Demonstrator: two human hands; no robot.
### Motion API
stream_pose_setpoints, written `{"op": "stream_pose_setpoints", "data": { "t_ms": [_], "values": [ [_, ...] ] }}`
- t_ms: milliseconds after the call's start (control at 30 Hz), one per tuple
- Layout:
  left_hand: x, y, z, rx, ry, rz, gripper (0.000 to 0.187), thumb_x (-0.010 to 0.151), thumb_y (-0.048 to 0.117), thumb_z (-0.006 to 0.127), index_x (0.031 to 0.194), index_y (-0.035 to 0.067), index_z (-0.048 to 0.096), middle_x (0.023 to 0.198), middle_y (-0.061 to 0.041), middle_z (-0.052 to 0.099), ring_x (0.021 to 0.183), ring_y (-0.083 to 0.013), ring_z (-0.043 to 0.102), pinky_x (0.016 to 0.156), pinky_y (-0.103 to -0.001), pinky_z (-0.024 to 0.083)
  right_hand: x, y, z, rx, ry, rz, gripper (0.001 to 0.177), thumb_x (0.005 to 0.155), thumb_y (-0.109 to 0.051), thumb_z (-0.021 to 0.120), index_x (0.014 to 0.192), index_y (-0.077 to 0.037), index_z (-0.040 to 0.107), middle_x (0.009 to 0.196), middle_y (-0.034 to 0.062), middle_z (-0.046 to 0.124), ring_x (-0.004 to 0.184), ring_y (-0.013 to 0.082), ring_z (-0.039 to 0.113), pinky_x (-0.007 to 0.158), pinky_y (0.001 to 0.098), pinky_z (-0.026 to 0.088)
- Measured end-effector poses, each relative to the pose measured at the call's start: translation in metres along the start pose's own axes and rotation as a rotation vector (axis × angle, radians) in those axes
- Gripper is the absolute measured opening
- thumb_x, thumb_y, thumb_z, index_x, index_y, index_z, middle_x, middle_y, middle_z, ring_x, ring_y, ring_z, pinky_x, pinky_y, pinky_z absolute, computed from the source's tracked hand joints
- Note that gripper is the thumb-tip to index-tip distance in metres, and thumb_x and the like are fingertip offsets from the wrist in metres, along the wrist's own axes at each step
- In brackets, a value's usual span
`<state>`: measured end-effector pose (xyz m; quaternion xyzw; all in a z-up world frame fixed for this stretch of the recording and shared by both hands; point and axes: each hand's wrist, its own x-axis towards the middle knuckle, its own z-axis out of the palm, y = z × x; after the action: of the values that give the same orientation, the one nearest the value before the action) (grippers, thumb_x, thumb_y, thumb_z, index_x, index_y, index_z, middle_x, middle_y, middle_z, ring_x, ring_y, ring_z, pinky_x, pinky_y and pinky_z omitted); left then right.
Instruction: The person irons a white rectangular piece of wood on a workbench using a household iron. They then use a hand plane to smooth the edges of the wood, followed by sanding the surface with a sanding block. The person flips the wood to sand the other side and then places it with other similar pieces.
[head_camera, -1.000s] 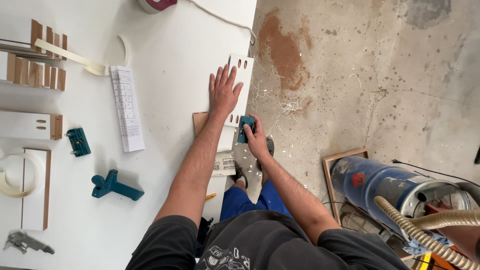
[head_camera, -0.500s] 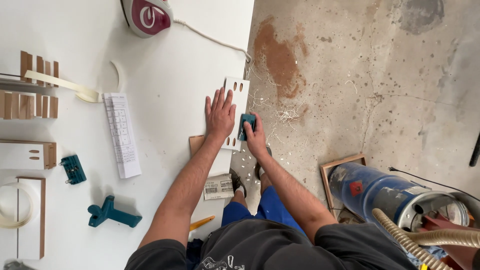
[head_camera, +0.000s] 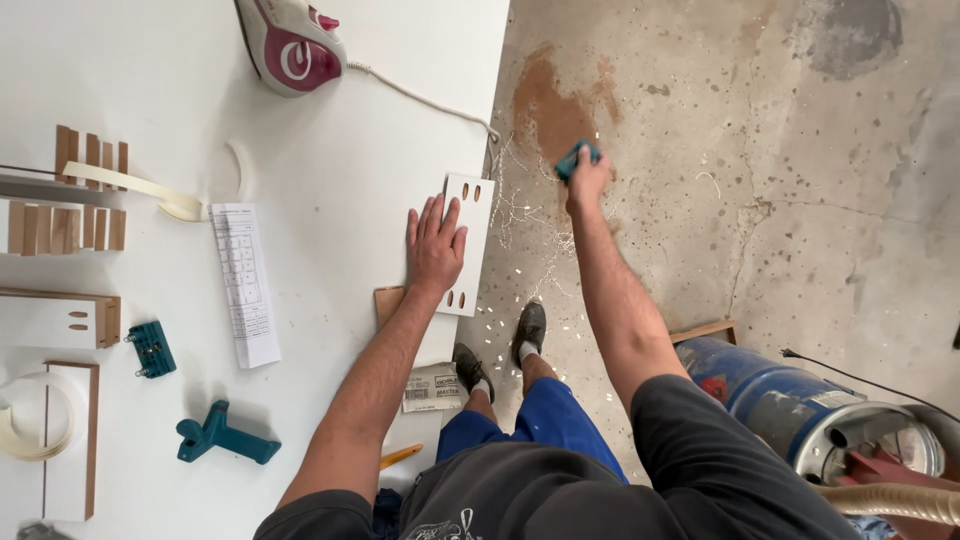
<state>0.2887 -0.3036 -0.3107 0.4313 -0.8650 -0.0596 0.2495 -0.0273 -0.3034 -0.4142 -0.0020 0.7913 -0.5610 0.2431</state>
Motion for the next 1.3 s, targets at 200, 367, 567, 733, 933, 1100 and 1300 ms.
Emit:
{"op": "stream_pose_setpoints", "data": {
  "t_ms": [200,367,567,733,933,1100,1300],
  "values": [
    [-0.004,-0.004,0.007,0.100,0.013,-0.011,0.071,0.089,0.071,0.062,0.142,0.024,0.061,0.119,-0.008,0.055,0.121,-0.0281,0.054,0.108,-0.049,0.038,-0.141,0.045,-0.137,-0.212,-0.394,0.180,0.042,0.101,-0.029,0.067,0.136,-0.009,0.056,0.117,0.0312,0.065,0.105,0.0443,0.067,0.077,0.0572,0.060],
    [0.017,0.035,-0.049,0.162,-0.155,-0.023,0.105,0.068,0.083,0.068,0.146,0.014,0.056,0.110,-0.014,0.055,0.102,-0.0329,0.058,0.089,-0.049,0.044,-0.205,0.079,-0.213,-0.237,-0.524,0.327,0.042,0.099,-0.030,0.066,0.139,-0.020,0.055,0.111,0.0197,0.065,0.099,0.0344,0.065,0.073,0.0479,0.060],
    [0.034,0.079,-0.046,0.174,-0.569,-0.357,0.116,0.068,0.052,0.082,0.159,0.004,0.029,0.141,-0.029,0.041,0.122,-0.0456,0.052,0.100,-0.052,0.043,-0.248,0.064,-0.257,-0.172,-0.602,0.361,0.040,0.100,-0.026,0.064,0.139,-0.019,0.056,0.098,0.0130,0.065,0.087,0.0245,0.062,0.066,0.0397,0.058],
    [0.044,0.060,-0.033,-0.061,-0.556,-0.427,0.083,0.076,0.011,0.066,0.152,-0.004,0.034,0.131,-0.032,0.044,0.114,-0.0503,0.056,0.093,-0.053,0.050,-0.241,0.068,-0.261,-0.156,-0.628,0.339,0.041,0.101,-0.025,0.064,0.140,-0.019,0.055,0.096,0.0105,0.063,0.086,0.0218,0.062,0.065,0.0366,0.058],
    [0.073,-0.001,-0.032,-0.120,-0.642,-0.436,0.042,0.083,0.008,0.060,0.124,0.004,0.054,0.108,-0.022,0.067,0.102,-0.0504,0.070,0.084,-0.070,0.053,-0.234,0.069,-0.269,-0.088,-0.611,0.328,0.039,0.101,-0.023,0.062,0.140,-0.018,0.055,0.097,0.0102,0.063,0.086,0.0208,0.061,0.066,0.0374,0.058],
    [0.099,0.031,-0.073,0.282,-0.703,0.347,0.014,0.086,0.011,0.064,0.098,0.017,0.065,0.093,-0.006,0.071,0.099,-0.0268,0.071,0.102,-0.049,0.043,-0.234,0.069,-0.272,-0.060,-0.598,0.329,0.041,0.100,-0.023,0.065,0.140,-0.018,0.056,0.097,0.0098,0.063,0.085,0.0214,0.061,0.065,0.0389,0.059],
    [0.054,0.020,-0.050,0.377,-0.523,1.038,0.018,0.092,0.026,0.062,0.084,0.021,0.077,0.092,0.003,0.077,0.102,-0.0132,0.067,0.125,-0.044,0.026,-0.247,0.056,-0.280,-0.048,-0.601,0.335,0.040,0.100,-0.021,0.065,0.139,-0.015,0.056,0.094,0.0091,0.063,0.082,0.0205,0.061,0.062,0.0359,0.058]
  ]
}}
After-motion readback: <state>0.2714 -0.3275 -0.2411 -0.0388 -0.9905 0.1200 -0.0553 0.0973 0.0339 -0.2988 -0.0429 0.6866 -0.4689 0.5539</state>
